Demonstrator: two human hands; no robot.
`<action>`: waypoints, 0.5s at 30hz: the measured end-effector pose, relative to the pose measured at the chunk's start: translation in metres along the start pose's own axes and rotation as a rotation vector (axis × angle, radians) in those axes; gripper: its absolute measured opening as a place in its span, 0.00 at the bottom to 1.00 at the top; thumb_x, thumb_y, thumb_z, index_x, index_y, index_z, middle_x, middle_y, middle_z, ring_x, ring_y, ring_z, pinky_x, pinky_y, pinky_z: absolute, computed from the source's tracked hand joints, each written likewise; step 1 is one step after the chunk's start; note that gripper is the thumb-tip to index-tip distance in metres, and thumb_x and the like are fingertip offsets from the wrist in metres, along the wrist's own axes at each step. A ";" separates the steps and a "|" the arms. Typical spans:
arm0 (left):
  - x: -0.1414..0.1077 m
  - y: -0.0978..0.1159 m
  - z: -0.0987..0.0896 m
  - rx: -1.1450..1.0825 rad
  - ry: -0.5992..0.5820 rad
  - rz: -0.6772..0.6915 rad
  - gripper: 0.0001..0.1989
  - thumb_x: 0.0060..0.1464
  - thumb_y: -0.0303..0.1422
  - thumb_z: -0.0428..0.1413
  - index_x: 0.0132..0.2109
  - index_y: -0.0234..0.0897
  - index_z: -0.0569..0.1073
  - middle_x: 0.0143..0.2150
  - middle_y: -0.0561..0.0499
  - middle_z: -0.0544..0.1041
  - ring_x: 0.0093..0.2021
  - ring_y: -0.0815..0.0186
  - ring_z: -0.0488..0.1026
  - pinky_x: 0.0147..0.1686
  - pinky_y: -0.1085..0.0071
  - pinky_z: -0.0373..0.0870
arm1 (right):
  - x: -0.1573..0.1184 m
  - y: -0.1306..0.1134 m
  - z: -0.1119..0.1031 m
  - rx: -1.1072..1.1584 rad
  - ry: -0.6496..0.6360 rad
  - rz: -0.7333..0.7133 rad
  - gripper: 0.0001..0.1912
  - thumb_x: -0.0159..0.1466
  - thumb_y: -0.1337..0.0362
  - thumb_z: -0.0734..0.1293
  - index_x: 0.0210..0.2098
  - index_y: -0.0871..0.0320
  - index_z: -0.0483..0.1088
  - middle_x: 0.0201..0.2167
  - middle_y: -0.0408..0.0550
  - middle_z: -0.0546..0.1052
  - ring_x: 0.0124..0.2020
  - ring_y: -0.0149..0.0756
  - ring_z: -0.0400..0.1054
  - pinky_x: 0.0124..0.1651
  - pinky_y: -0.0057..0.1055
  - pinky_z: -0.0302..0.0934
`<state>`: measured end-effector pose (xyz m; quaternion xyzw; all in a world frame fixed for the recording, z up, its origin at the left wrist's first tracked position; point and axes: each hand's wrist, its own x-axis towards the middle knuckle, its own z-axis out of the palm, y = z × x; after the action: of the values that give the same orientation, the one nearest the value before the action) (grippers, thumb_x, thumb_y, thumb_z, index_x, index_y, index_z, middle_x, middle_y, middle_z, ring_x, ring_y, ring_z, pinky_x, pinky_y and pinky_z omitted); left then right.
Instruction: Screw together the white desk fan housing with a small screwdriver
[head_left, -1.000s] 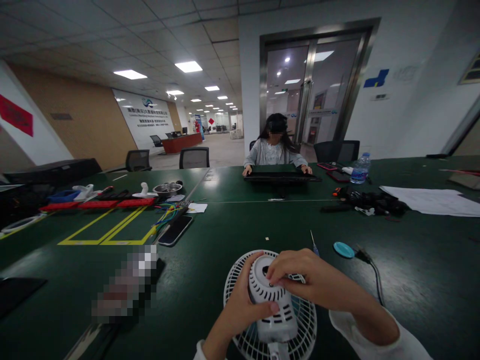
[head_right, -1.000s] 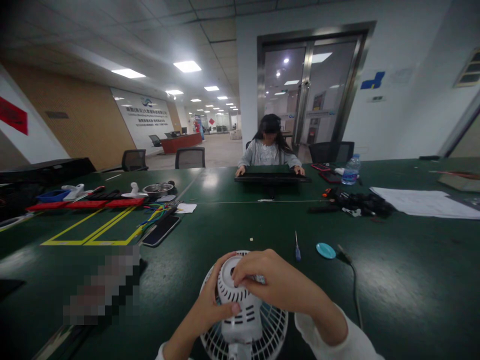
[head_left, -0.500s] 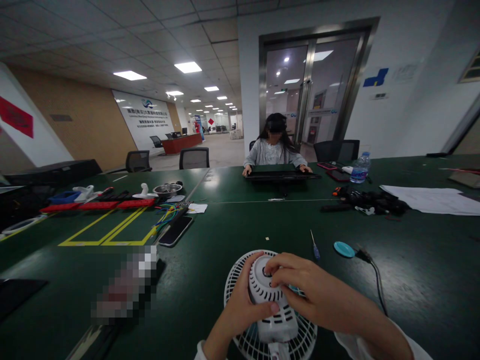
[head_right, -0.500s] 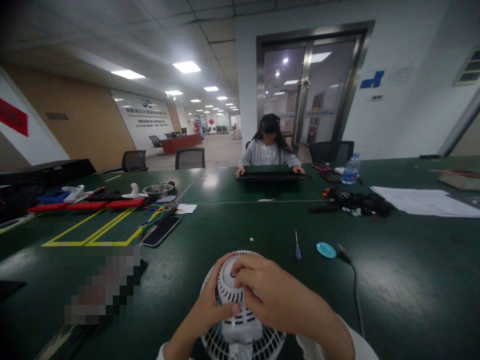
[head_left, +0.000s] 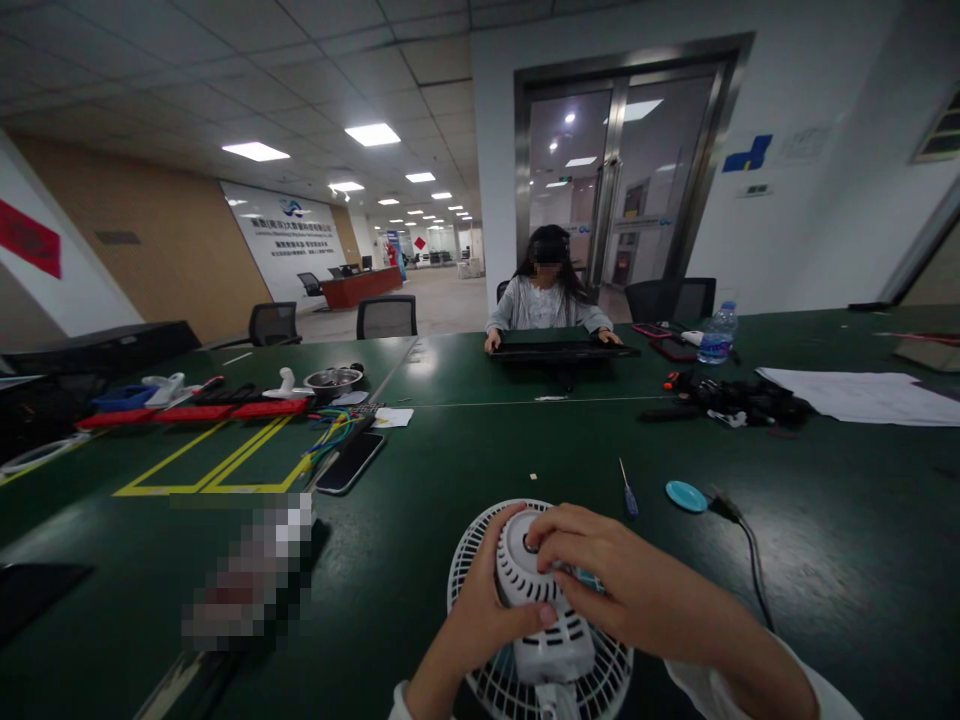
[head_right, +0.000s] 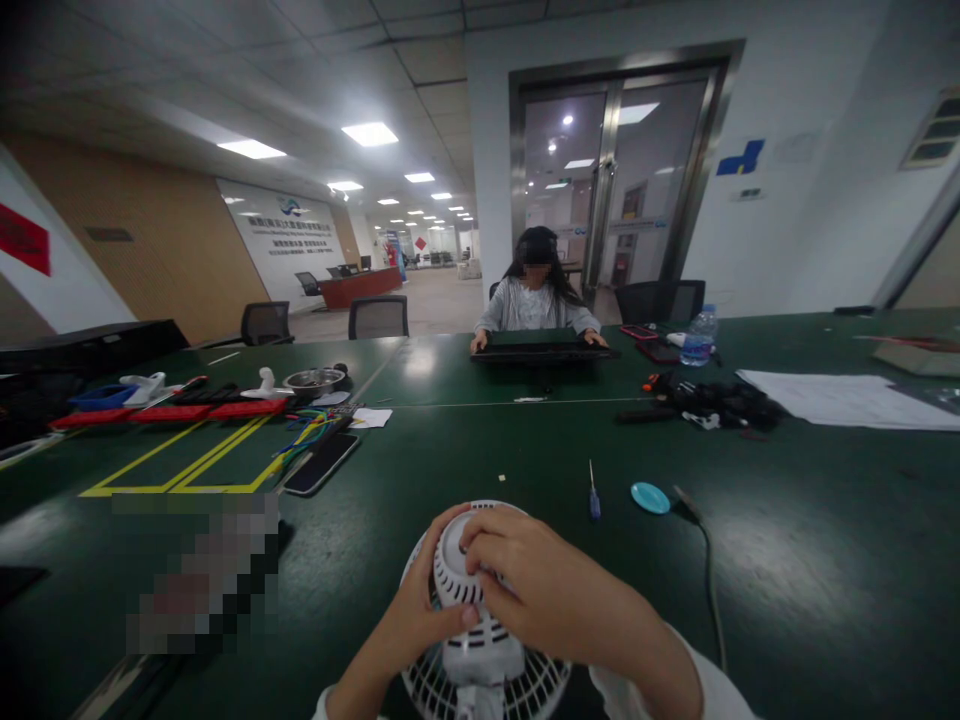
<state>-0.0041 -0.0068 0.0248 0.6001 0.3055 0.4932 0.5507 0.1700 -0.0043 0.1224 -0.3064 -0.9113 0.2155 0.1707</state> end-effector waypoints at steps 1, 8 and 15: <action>0.000 0.000 0.000 -0.003 -0.001 -0.002 0.40 0.39 0.37 0.65 0.58 0.39 0.56 0.57 0.44 0.65 0.58 0.52 0.60 0.58 0.59 0.55 | 0.000 0.000 0.000 -0.002 0.004 -0.005 0.11 0.59 0.74 0.59 0.36 0.61 0.71 0.44 0.51 0.72 0.47 0.35 0.64 0.52 0.32 0.56; 0.000 0.001 0.001 -0.022 -0.005 -0.004 0.40 0.39 0.36 0.65 0.58 0.40 0.57 0.57 0.45 0.65 0.58 0.53 0.61 0.58 0.59 0.56 | 0.001 0.004 0.000 0.023 -0.008 -0.031 0.09 0.59 0.75 0.60 0.34 0.61 0.71 0.43 0.50 0.72 0.46 0.35 0.64 0.51 0.32 0.57; 0.000 0.000 0.001 -0.042 -0.010 0.004 0.39 0.40 0.36 0.65 0.58 0.40 0.57 0.56 0.45 0.66 0.57 0.53 0.63 0.57 0.60 0.58 | 0.001 0.011 -0.008 0.152 -0.007 -0.089 0.09 0.59 0.74 0.61 0.35 0.59 0.70 0.43 0.46 0.73 0.47 0.31 0.65 0.51 0.29 0.57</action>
<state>-0.0032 -0.0073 0.0249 0.5916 0.2909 0.4976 0.5638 0.1782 0.0068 0.1240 -0.2509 -0.9057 0.2773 0.1998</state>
